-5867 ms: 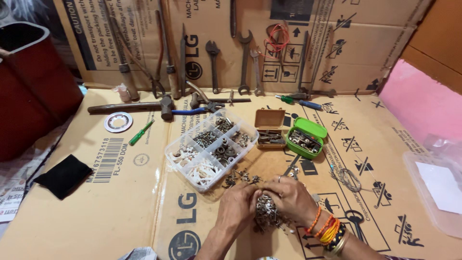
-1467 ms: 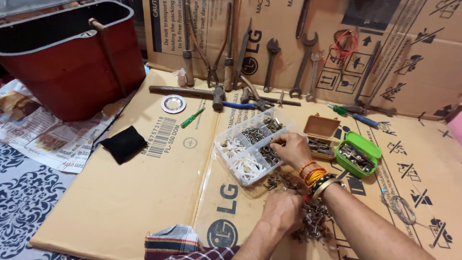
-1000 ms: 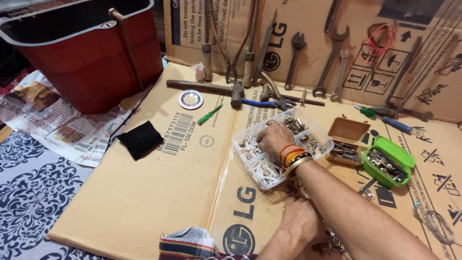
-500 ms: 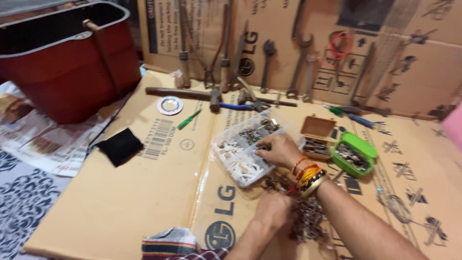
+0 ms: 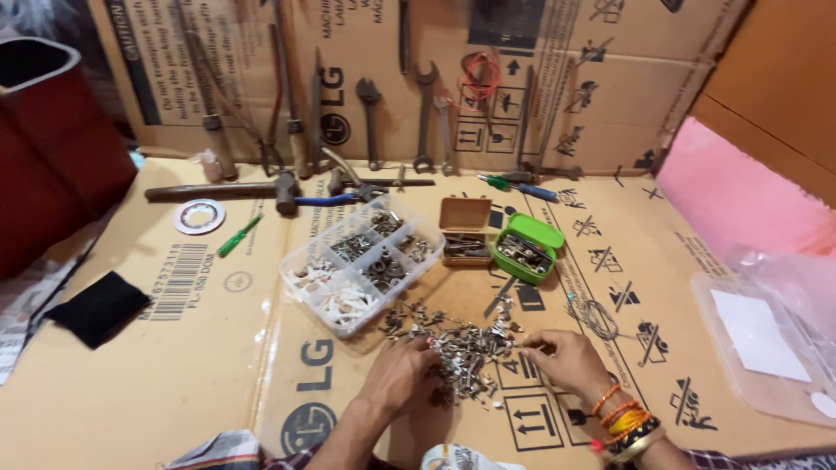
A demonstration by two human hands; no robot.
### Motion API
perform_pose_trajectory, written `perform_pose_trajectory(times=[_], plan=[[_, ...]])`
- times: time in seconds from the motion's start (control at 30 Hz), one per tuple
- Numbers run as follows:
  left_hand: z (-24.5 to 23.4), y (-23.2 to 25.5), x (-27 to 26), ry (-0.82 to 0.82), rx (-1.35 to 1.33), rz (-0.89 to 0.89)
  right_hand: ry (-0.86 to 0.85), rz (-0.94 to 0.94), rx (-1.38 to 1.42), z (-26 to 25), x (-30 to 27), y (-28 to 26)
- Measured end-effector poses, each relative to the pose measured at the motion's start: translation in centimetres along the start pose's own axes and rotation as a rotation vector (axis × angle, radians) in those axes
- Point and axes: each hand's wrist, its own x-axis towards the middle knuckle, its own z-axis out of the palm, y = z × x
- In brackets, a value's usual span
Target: The person sorts various small metal hardware items including screws and hinges from a pile on a cardboard surface into several plastic containers by hand.
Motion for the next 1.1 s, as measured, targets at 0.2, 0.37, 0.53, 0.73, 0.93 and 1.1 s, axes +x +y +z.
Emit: perform_pose_trajectory(times=[0.2, 0.37, 0.53, 0.73, 0.93, 1.1], plan=[[-0.7, 2.1, -0.2, -0.009, -0.038, 0.107, 0.109, 0.139, 0.031, -0.2, -1.7, 1.3], [-0.8, 2.2, -0.1, -0.152, 0.028, 0.132, 0.059, -0.054, 0.135, 2.0, -0.6, -0.5], [-0.4, 1.2, 0.0, -0.073, 0.0, 0.167, 0.05, -0.268, -0.011, 4.1, -0.5, -0.9], [-0.2, 0.0, -0.1, -0.027, 0.077, 0.062, 0.051, -0.211, -0.036, 4.5, -0.4, -0.6], [-0.4, -0.5, 0.0, 0.033, 0.085, 0.013, 0.063, -0.231, -0.051, 4.6, -0.6, -0.9], [-0.6, -0.1, 0.0, 0.008, 0.06, -0.01, 0.075, -0.249, -0.05, 4.5, -0.9, -1.3]])
